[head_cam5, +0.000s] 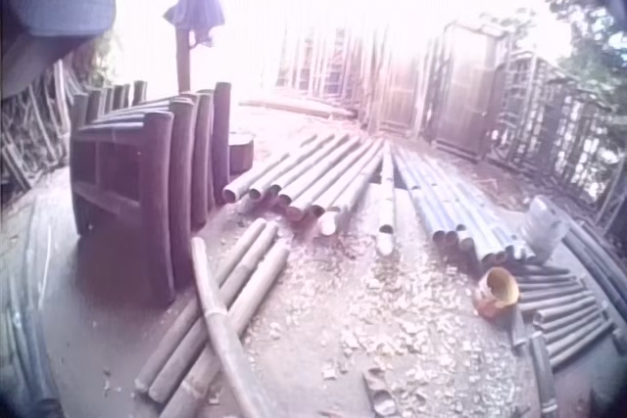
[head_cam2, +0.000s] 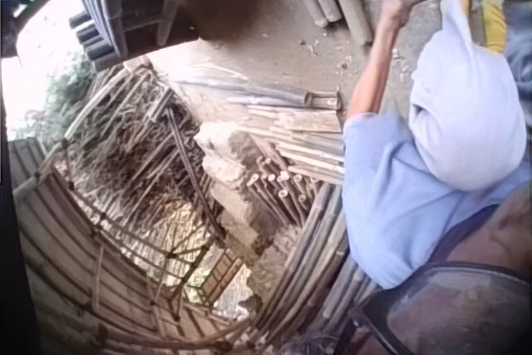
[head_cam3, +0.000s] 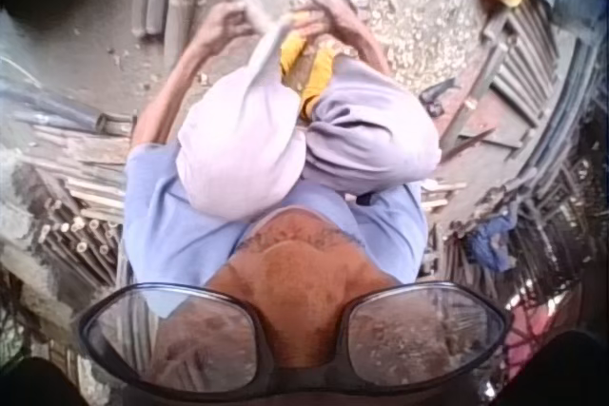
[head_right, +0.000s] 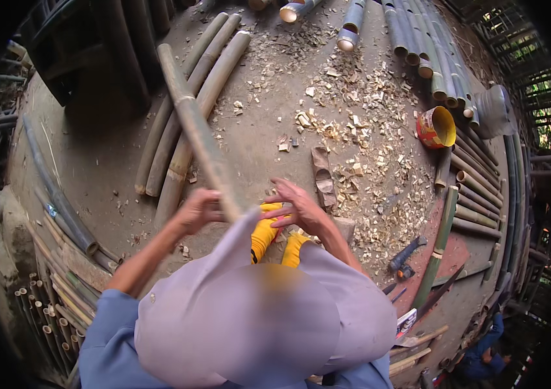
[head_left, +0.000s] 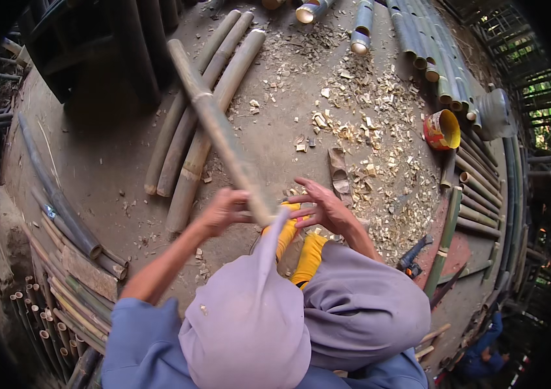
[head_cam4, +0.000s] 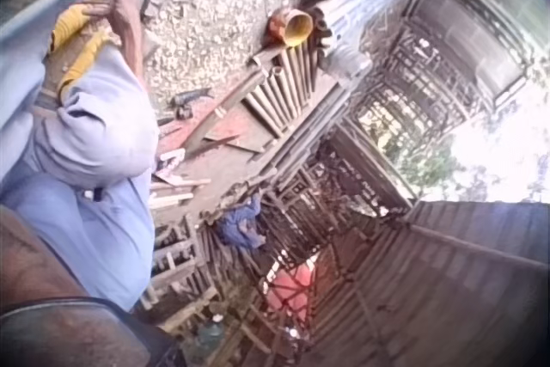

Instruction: The person carves and shapes bamboo stalks using a hand saw, a chisel, a wooden mallet, and a knife, working on the floor among several bamboo sections.

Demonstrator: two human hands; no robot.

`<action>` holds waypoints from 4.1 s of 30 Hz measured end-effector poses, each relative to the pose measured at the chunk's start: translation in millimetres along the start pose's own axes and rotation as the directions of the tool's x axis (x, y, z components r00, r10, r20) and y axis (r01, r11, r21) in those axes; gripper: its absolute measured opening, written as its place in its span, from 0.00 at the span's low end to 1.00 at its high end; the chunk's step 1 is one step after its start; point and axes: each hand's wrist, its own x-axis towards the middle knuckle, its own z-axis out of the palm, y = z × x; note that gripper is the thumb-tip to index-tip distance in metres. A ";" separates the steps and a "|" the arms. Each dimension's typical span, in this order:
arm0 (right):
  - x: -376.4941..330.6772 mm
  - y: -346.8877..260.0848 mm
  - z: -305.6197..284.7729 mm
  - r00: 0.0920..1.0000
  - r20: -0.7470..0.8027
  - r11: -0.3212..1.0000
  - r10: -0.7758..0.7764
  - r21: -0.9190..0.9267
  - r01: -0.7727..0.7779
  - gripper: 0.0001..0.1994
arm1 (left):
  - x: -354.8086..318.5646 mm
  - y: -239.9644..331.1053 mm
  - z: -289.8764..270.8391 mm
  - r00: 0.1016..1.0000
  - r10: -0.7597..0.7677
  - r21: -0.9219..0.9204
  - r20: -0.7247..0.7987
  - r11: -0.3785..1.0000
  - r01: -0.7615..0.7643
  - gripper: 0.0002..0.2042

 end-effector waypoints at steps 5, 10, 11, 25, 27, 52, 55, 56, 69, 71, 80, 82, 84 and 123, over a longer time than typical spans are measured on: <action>-36.0 -8.6 -35.7 0.992 -0.069 0.813 -0.109 -0.580 0.049 0.38 | 22.6 0.8 59.9 0.981 -0.064 0.735 0.185 0.672 -0.094 0.19; -117.4 -9.4 -87.7 0.882 -0.313 0.632 -0.353 -0.775 -0.022 0.37 | 58.5 56.9 45.8 0.543 0.705 0.890 0.456 -0.363 -0.276 0.30; -134.1 -3.6 -99.4 0.862 -0.348 0.626 -0.368 -0.778 -0.047 0.37 | 70.4 66.5 53.3 0.524 0.671 0.840 0.524 -0.508 -0.189 0.30; -26.4 103.3 -40.4 0.396 -0.494 0.435 -0.774 -0.869 -0.235 0.34 | 168.8 -13.0 174.6 0.922 0.190 0.939 0.338 -0.140 -0.315 0.31; -0.4 93.1 -49.9 0.397 -0.517 0.419 -0.758 -0.853 -0.312 0.38 | 177.4 -25.4 143.9 0.838 0.360 0.912 0.410 -0.129 -0.390 0.32; -40.7 125.2 -117.5 0.297 -0.725 0.519 -0.621 -0.665 -0.537 0.26 | 151.7 -33.7 35.2 0.633 0.369 0.712 0.680 -0.540 -0.449 0.28; -32.5 127.1 -114.3 0.236 -0.639 0.401 -0.732 -0.685 -0.609 0.29 | 132.7 -29.4 10.9 0.653 0.321 0.705 0.687 -0.513 -0.490 0.25; -39.4 123.9 -114.9 0.329 -0.743 0.457 -0.583 -0.635 -0.624 0.29 | 131.2 -34.7 11.1 0.654 0.287 0.690 0.700 -0.508 -0.516 0.23; -32.4 129.1 -121.9 0.256 -0.725 0.503 -0.639 -0.646 -0.573 0.25 | 156.5 1.0 41.8 0.660 0.385 0.760 0.645 -0.418 -0.498 0.27; -31.1 130.2 -120.2 0.278 -0.714 0.474 -0.643 -0.656 -0.587 0.24 | 154.5 33.2 12.9 0.566 0.591 0.819 0.574 -0.413 -0.399 0.29; -27.7 135.4 -124.2 0.258 -0.695 0.401 -0.671 -0.632 -0.663 0.25 | 155.1 112.7 -129.5 0.612 0.789 0.844 -0.063 -0.285 0.454 0.38; -31.8 134.6 -121.6 0.292 -0.702 0.399 -0.650 -0.641 -0.655 0.27 | 169.2 113.3 -133.7 0.556 0.828 0.820 -0.075 -0.266 0.506 0.37; -27.9 132.4 -125.9 0.334 -0.738 0.408 -0.587 -0.626 -0.665 0.25 | 184.0 124.8 -132.7 0.534 0.833 0.802 -0.147 -0.216 0.557 0.35; -417.6 444.7 -183.4 -0.024 -0.923 0.432 -0.383 -0.156 -0.888 0.35 | 134.9 111.1 249.2 0.901 -0.344 0.571 0.264 -0.697 -0.434 0.34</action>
